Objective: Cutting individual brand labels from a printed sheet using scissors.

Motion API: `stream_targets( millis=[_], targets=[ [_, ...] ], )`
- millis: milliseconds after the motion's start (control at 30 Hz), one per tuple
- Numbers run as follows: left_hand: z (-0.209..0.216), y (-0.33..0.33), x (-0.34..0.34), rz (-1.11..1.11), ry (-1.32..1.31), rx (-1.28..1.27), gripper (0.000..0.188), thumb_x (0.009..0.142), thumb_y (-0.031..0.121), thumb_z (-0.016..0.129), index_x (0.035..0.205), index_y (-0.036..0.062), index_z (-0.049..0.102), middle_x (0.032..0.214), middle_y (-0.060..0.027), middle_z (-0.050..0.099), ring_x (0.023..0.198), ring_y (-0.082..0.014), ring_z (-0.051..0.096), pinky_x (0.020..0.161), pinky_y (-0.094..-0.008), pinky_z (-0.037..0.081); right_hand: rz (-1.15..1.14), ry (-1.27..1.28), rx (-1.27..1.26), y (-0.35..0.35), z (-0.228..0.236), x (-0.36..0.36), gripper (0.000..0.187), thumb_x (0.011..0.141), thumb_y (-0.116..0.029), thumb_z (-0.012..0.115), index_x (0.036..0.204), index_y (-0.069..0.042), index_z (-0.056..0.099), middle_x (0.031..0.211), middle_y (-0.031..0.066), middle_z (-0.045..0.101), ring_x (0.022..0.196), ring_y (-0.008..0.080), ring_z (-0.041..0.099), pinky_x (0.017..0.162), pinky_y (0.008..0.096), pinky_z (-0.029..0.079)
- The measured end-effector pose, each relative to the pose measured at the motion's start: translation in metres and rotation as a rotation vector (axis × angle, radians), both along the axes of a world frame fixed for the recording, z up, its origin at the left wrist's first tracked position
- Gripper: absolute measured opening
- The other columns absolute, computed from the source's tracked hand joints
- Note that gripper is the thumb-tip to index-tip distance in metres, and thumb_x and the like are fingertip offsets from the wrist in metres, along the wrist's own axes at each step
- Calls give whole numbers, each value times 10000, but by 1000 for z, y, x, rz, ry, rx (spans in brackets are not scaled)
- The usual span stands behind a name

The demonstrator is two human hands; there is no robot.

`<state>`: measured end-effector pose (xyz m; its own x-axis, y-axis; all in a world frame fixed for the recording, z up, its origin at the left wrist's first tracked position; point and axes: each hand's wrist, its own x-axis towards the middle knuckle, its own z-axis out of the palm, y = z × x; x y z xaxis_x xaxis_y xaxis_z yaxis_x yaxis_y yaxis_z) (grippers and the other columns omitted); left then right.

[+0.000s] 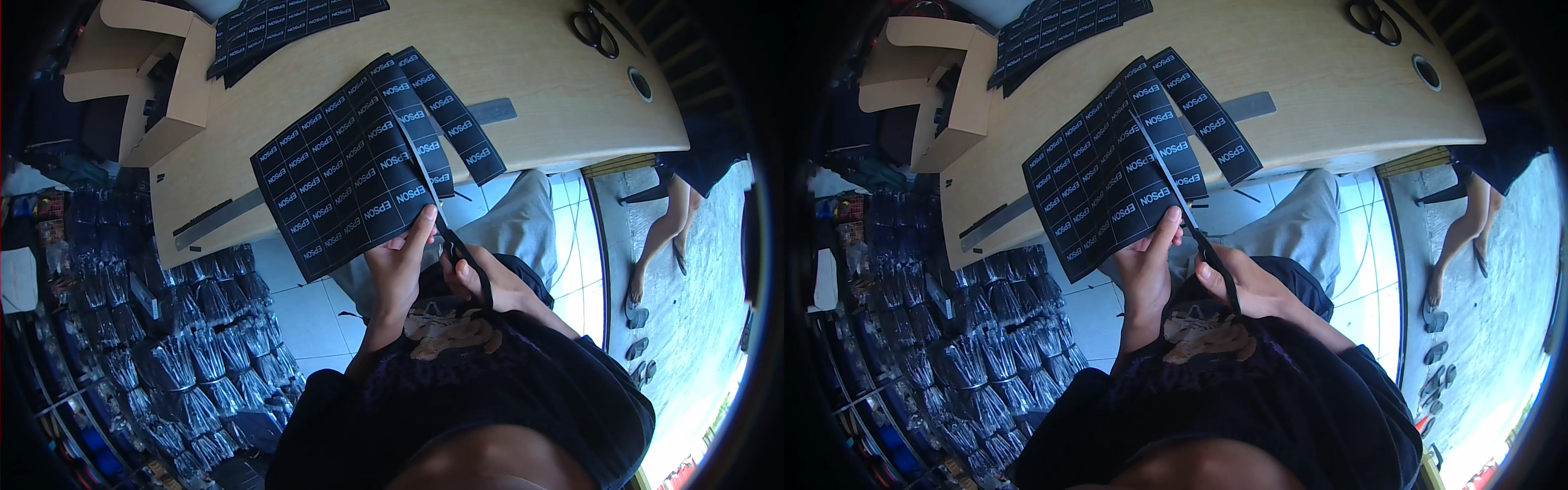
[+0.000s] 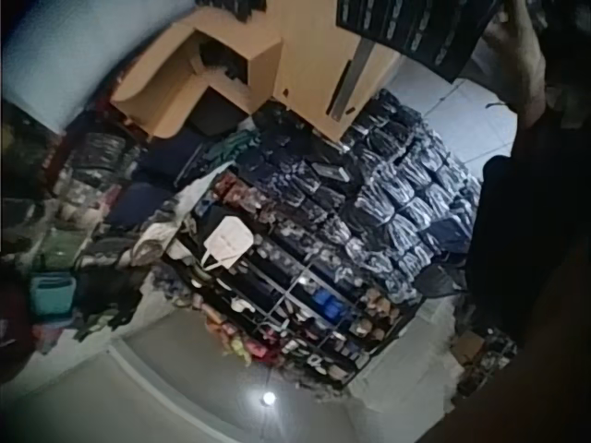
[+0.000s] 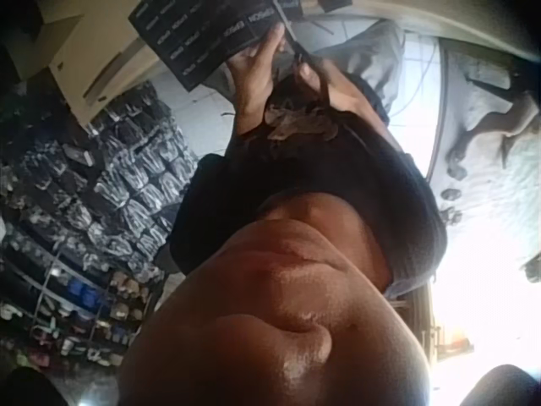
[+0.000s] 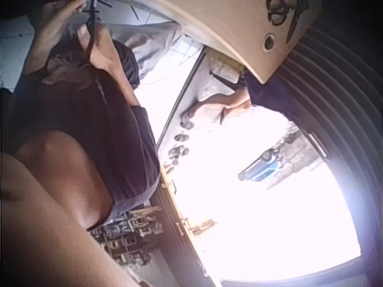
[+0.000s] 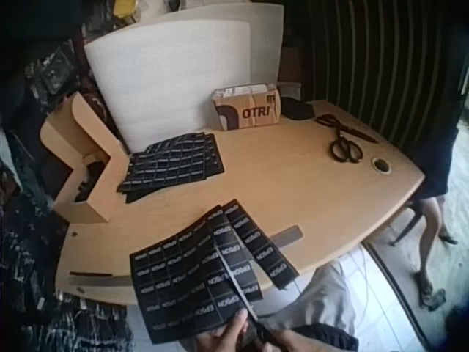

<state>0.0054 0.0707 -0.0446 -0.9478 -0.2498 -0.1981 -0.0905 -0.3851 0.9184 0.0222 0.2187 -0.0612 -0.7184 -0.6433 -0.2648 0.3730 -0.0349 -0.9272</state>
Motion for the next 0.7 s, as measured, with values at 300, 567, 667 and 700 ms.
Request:
stream_targets(
  millis=[300, 567, 667, 700],
  targets=[
    [1, 3, 3, 2, -12, 24, 132, 800, 7, 668, 910, -7, 597, 833, -60, 629, 686, -84, 577, 597, -212, 458, -51, -11, -44, -5, -4, 2, 611, 881, -616, 374, 811, -15, 463, 574, -3, 438, 521, 91, 429, 478, 249, 338],
    [-1, 7, 5, 9, -62, -2, 89, 805, 6, 655, 885, 1, 615, 806, -52, 617, 655, -92, 554, 592, -220, 438, -65, -97, -70, -9, -1, 5, 632, 881, -630, 341, 768, -19, 459, 570, 10, 438, 511, 105, 449, 471, 254, 351],
    [-5, 5, 6, -13, -65, 24, 150, 792, 10, 679, 917, -7, 599, 838, -62, 633, 692, -83, 585, 607, -202, 467, -85, -108, -75, -11, 4, 5, 628, 888, -623, 333, 744, -23, 451, 563, 9, 432, 507, 104, 445, 465, 251, 346],
    [-5, 4, 5, -19, -46, 21, 150, 791, 9, 680, 916, -7, 599, 835, -60, 632, 691, -82, 585, 606, -202, 469, -91, -114, -64, -11, 6, 4, 630, 891, -620, 330, 733, -22, 449, 551, 10, 430, 494, 104, 440, 458, 251, 343]
  ],
)
